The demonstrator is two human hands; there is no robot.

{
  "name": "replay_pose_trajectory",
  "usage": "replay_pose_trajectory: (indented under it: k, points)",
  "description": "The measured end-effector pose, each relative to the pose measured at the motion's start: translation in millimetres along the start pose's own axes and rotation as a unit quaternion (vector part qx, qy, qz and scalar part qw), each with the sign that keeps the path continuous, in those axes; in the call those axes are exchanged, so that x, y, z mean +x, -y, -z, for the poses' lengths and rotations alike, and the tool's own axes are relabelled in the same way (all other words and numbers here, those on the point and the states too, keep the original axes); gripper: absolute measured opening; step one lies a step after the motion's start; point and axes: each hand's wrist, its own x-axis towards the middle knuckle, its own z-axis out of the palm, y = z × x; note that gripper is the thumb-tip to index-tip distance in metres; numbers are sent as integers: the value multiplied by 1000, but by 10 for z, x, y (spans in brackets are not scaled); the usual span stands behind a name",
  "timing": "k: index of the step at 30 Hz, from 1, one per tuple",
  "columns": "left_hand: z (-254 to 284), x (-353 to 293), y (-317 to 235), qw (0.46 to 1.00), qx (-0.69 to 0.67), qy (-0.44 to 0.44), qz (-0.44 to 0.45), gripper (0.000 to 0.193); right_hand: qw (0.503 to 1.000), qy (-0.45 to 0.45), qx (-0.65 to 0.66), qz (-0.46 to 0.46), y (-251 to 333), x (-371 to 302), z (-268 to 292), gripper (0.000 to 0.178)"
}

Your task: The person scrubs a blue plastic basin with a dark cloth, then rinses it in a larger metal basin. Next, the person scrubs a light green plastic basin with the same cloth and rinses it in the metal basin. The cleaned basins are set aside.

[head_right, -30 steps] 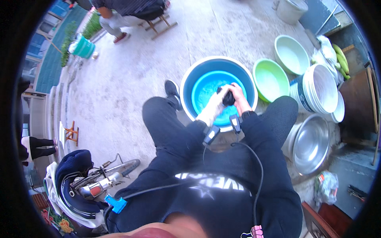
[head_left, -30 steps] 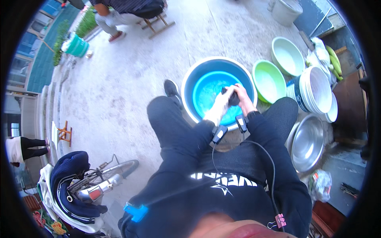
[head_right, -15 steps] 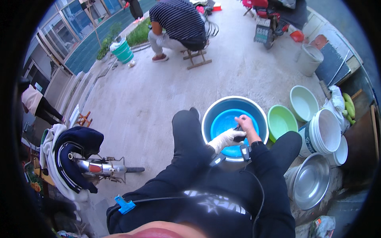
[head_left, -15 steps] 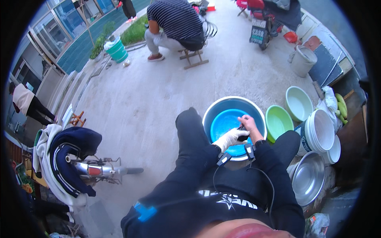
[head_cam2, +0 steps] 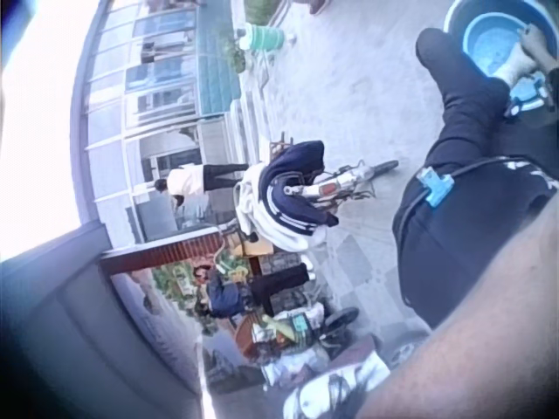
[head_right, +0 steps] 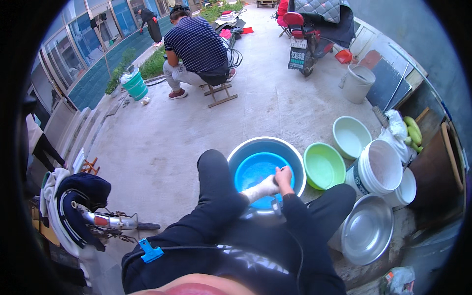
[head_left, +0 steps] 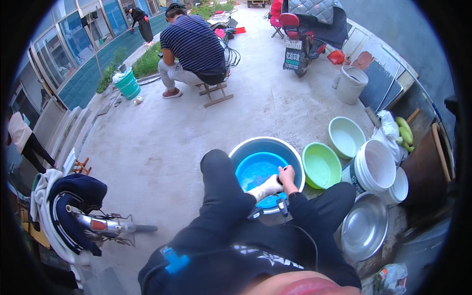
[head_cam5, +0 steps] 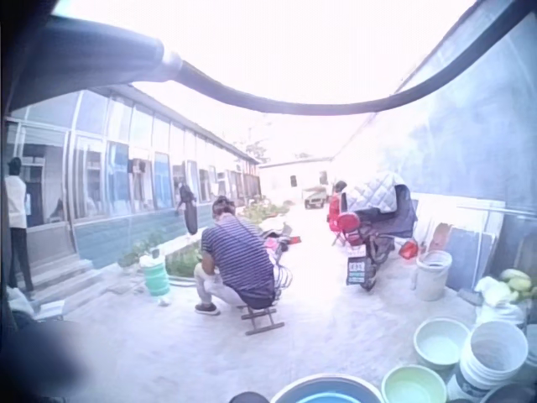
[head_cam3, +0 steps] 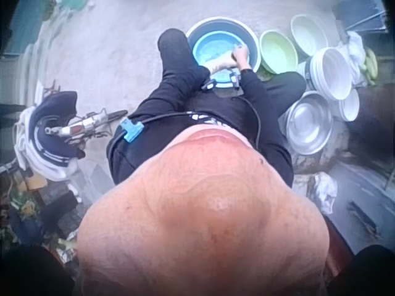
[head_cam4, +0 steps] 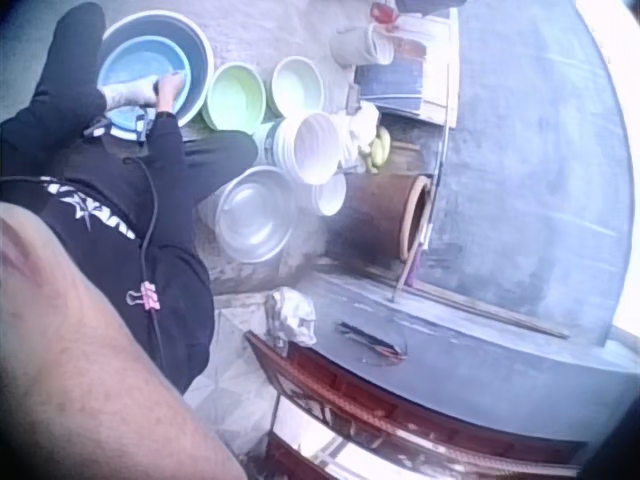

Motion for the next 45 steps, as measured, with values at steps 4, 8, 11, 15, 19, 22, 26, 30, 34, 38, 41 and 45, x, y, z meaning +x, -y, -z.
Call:
replay_pose_trajectory:
  k: [4, 8, 11, 15, 19, 22, 26, 30, 34, 38, 41, 45]
  points:
    - [-147, -100, -194, 999, 11, 33, -9, 49, 998, 26, 53, 4, -231, 41, 38, 31]
    - [-99, -80, -305, 994, -74, -2, 80, 52, 956, 98, 272, -54, -272, 102, 111, 32]
    - [27, -128, -253, 944, -323, -18, 68, 51, 866, 204, 454, -58, -194, 136, 215, 31]
    - [152, -222, -196, 950, 8, 39, -310, 28, 736, 308, 597, -88, 14, 147, 350, 50]
    - [197, -239, -267, 886, -456, 51, 66, 31, 753, 363, 542, -86, 203, 171, 366, 36]
    - [194, -191, -281, 905, -410, 89, 71, 37, 761, 349, 516, -181, 252, 205, 261, 40]
    - [165, -17, -55, 987, -119, -36, 99, 57, 904, 234, 309, -182, 140, 240, -67, 44]
    - [19, 209, 275, 979, 103, -174, -14, 54, 985, 131, 100, -58, -152, 271, -471, 50]
    - [-21, 201, 411, 951, 117, -198, 209, 50, 995, 76, -4, -68, -492, 223, -812, 52]
    - [15, 65, 388, 947, 132, -184, 230, 51, 988, 87, -69, -104, -664, 149, -1024, 52]
    - [38, 73, 368, 958, 95, -182, 200, 48, 992, 63, -60, -94, -638, 175, -997, 48]
    - [100, 246, 252, 990, 4, -134, 45, 45, 953, 143, 207, -171, -424, 298, -685, 37]
